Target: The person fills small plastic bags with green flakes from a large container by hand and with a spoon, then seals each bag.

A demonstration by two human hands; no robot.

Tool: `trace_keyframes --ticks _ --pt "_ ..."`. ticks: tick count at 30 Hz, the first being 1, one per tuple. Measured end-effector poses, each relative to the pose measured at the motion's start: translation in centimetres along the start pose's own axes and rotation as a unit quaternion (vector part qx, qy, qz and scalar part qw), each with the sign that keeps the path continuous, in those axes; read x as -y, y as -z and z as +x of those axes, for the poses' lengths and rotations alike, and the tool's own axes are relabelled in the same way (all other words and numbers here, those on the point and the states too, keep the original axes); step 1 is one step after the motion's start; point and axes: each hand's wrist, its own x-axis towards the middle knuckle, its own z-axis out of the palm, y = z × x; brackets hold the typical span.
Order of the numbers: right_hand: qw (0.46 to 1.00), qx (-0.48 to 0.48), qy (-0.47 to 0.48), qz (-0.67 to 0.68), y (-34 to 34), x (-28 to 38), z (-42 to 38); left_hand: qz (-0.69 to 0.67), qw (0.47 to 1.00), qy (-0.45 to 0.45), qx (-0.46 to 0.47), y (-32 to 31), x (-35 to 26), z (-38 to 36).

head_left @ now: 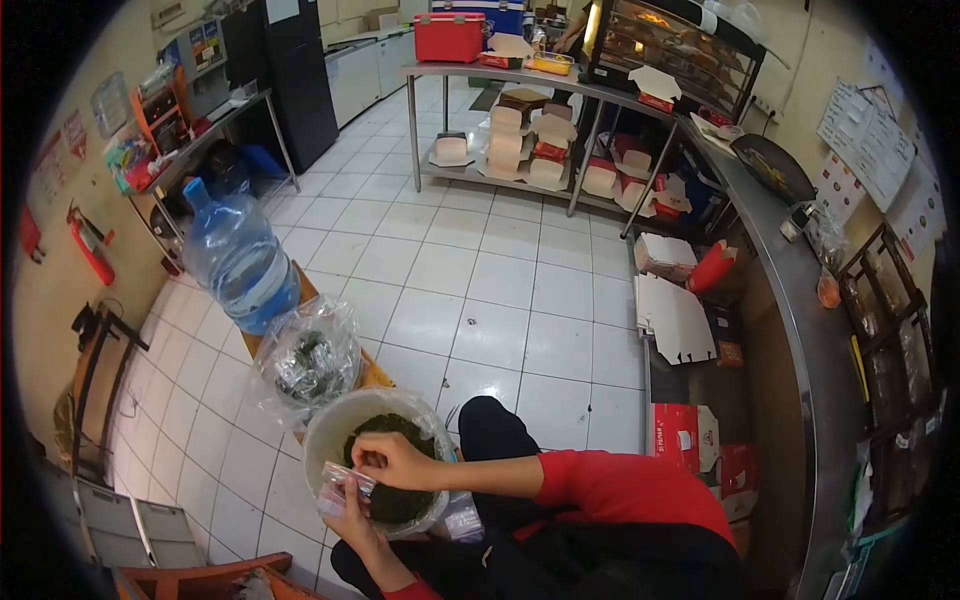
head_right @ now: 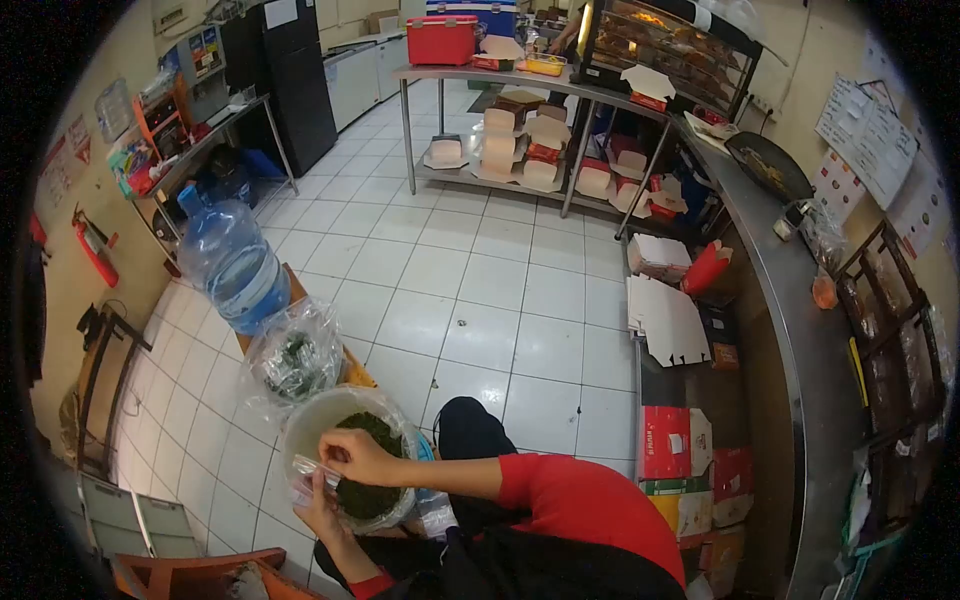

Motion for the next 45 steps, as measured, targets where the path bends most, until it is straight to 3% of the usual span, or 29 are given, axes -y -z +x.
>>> trace_keyframes --ticks 3,4,7,8,11,15,19,22,23,24,25,28,31,32,35,36,39,40,41,43,45 --pt "0.993 0.038 -0.072 0.086 -0.2 0.9 -0.5 0.002 1.0 -0.014 -0.024 0.2 1.0 0.3" --pt "0.993 -0.005 -0.052 0.103 0.1 2.2 -0.6 -0.002 0.999 -0.021 -0.032 0.2 1.1 0.4" --pt "0.973 -0.056 0.214 -0.059 0.4 1.7 -0.3 -0.016 0.998 -0.005 -0.058 -0.3 0.5 -0.2" --pt "0.971 -0.015 0.223 -0.088 0.3 1.0 -0.5 -0.025 0.998 0.006 -0.06 -0.1 0.6 -0.1" --pt "0.995 0.038 0.091 0.015 0.1 1.6 -1.1 -0.074 0.996 0.029 -0.046 0.8 1.3 0.0" --pt "0.996 0.068 -0.007 0.056 0.0 2.1 -1.3 -0.177 0.984 0.031 -0.014 0.8 2.6 0.2" --pt "0.966 0.143 -0.1 0.192 0.3 1.0 -1.1 -0.196 0.974 0.081 0.077 3.1 2.6 0.5" --pt "0.928 0.162 -0.193 0.273 1.1 0.7 -0.8 -0.145 0.987 0.073 0.017 1.5 0.1 -0.4" --pt "0.913 0.16 -0.227 0.299 1.4 0.6 -0.7 0.001 0.998 -0.028 -0.063 1.9 0.5 0.0" --pt "0.925 0.126 -0.243 0.264 1.8 0.5 -0.5 0.146 0.971 -0.128 -0.142 2.2 0.5 0.5" --pt "0.93 0.107 -0.249 0.248 2.1 0.5 -0.4 0.286 0.906 -0.223 -0.217 2.4 0.6 0.8" --pt "0.946 0.061 -0.251 0.193 2.4 1.4 -0.2 0.178 0.96 -0.154 -0.15 1.4 -1.1 -0.6" --pt "0.997 0.041 -0.066 0.023 1.3 2.0 -1.0 0.145 0.971 -0.18 0.066 0.2 -0.4 -1.0" --pt "0.999 0.028 -0.026 -0.004 0.9 2.2 -1.4 0.2 0.951 -0.211 0.103 0.1 -0.7 -1.3" --pt "0.996 0.046 0.02 -0.072 0.8 2.3 -1.6 0.228 0.958 -0.154 0.075 0.3 -1.5 -1.7" --pt "0.995 0.084 0.007 -0.047 1.4 2.5 -1.4 0.212 0.959 -0.155 0.107 1.0 -1.3 -1.3" --pt "0.978 0.138 -0.126 0.094 1.4 2.0 -1.8 0.242 0.952 -0.104 0.155 2.5 -1.4 -0.8" --pt "0.986 0.125 -0.105 0.018 1.3 2.5 -2.0 0.256 0.948 -0.088 0.167 2.3 -2.1 -1.1" --pt "0.992 0.104 -0.005 -0.075 0.7 1.3 -2.3 0.291 0.931 -0.13 0.176 2.2 -1.7 -1.1" --pt "0.975 0.121 0.063 -0.174 0.6 1.9 -2.4 0.334 0.913 -0.149 0.18 2.3 -1.5 -1.4" --pt "0.963 0.186 0.027 -0.195 0.8 2.2 -2.4 0.363 0.911 -0.1 0.17 2.1 -2.1 -1.9"
